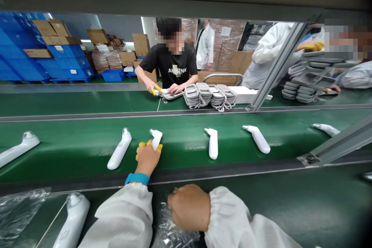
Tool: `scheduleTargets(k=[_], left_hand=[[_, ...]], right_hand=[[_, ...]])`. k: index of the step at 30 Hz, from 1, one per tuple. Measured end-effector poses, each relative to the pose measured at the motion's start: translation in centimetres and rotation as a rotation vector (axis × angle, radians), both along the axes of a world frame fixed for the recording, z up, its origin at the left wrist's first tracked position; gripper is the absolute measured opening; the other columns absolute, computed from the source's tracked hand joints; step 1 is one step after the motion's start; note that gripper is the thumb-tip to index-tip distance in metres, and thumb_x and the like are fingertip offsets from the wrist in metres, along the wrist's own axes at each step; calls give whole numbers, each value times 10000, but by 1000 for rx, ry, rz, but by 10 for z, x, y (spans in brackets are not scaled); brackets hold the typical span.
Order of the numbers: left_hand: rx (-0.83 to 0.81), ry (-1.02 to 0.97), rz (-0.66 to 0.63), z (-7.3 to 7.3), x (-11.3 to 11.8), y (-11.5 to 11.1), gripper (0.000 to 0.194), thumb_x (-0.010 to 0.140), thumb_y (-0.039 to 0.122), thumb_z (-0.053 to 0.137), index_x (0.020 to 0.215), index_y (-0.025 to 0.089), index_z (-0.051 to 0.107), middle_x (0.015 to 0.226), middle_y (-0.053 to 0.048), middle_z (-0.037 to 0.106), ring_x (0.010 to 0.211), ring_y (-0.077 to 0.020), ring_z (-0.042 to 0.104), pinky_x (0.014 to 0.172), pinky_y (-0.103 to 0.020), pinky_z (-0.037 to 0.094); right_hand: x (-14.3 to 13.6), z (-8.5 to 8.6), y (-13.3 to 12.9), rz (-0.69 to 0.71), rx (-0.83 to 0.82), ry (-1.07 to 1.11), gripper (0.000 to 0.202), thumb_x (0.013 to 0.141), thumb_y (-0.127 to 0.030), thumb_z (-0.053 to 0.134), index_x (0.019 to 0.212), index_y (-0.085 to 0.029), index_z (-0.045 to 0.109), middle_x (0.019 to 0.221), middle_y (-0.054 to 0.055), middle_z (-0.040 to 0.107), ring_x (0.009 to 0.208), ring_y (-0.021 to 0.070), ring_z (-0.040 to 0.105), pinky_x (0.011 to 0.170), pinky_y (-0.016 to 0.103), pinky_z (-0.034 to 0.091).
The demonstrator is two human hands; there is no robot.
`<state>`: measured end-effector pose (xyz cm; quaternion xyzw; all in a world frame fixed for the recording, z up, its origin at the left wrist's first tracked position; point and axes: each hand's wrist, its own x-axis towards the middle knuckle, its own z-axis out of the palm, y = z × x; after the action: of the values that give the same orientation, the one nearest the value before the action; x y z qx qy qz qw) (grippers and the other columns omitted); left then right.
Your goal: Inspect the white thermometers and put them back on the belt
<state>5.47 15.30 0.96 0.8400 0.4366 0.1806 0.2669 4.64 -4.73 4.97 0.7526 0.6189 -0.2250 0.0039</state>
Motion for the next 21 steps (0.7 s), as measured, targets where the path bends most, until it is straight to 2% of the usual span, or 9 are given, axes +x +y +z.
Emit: scheduleTargets(k=[3,5,8,10,12,15,18,19,21], left_hand=[[70,-25,102,7,-12,10,644,815,458,528,1355,109,483,1428,-268,348,1342,-492,244,1049,-669,185],[61,-53,191,14,-26,28,671,806,469,528,1364,105,452,1456,-290,289,1359,-519,168,1028,-715,124],[-60,-105,215,22,-42,50,591,756,395,575,1255,82,539,1329,-305,446,1306,-530,280,1005,-719,160],[-170,-189,112,23,-45,45,488,768,407,560,1159,120,604,1181,-230,585,1221,-445,446,1023,-610,284],[-263,-300,-21,24,-44,21,486,827,500,477,1149,161,607,1067,-140,653,1090,-330,571,963,-459,421],[-461,-511,-191,31,-44,-40,551,873,597,390,1192,193,586,992,-67,684,918,-231,628,811,-336,503],[-804,-768,-306,45,-49,-93,491,837,552,569,1174,198,624,1044,-65,691,962,-223,624,839,-313,490],[-869,-803,-325,50,-53,-104,490,832,542,592,1185,204,627,1087,-70,687,1005,-234,619,869,-324,484],[-882,-787,-349,58,-59,-117,508,842,540,588,1236,219,610,1171,-77,667,1090,-257,598,934,-357,466]], right_hand=[[15,3,-6,40,58,36,262,859,-206,464,897,-126,711,948,129,740,891,262,691,675,321,442],[26,9,-11,-12,142,52,258,882,-215,453,853,-141,699,906,109,741,856,242,685,692,319,433],[37,18,-13,-191,351,134,198,884,-202,478,804,-162,655,844,56,715,785,190,652,683,297,419],[39,23,-12,-323,550,249,166,884,-171,486,799,-174,628,810,19,672,745,146,613,680,273,420],[39,28,-11,-415,762,407,142,891,-165,496,839,-184,626,825,2,633,747,119,587,701,253,436],[36,33,-11,-482,973,671,118,884,-191,536,935,-195,642,899,8,609,792,109,585,748,246,468],[35,39,-15,-541,1025,884,78,861,-229,580,913,-191,624,860,3,594,753,112,585,716,256,488],[35,41,-17,-559,1018,940,61,851,-244,597,881,-191,605,830,-3,591,735,115,584,698,260,491],[36,45,-21,-582,974,1036,104,829,-266,629,820,-193,555,771,-16,583,705,118,578,668,263,490]])
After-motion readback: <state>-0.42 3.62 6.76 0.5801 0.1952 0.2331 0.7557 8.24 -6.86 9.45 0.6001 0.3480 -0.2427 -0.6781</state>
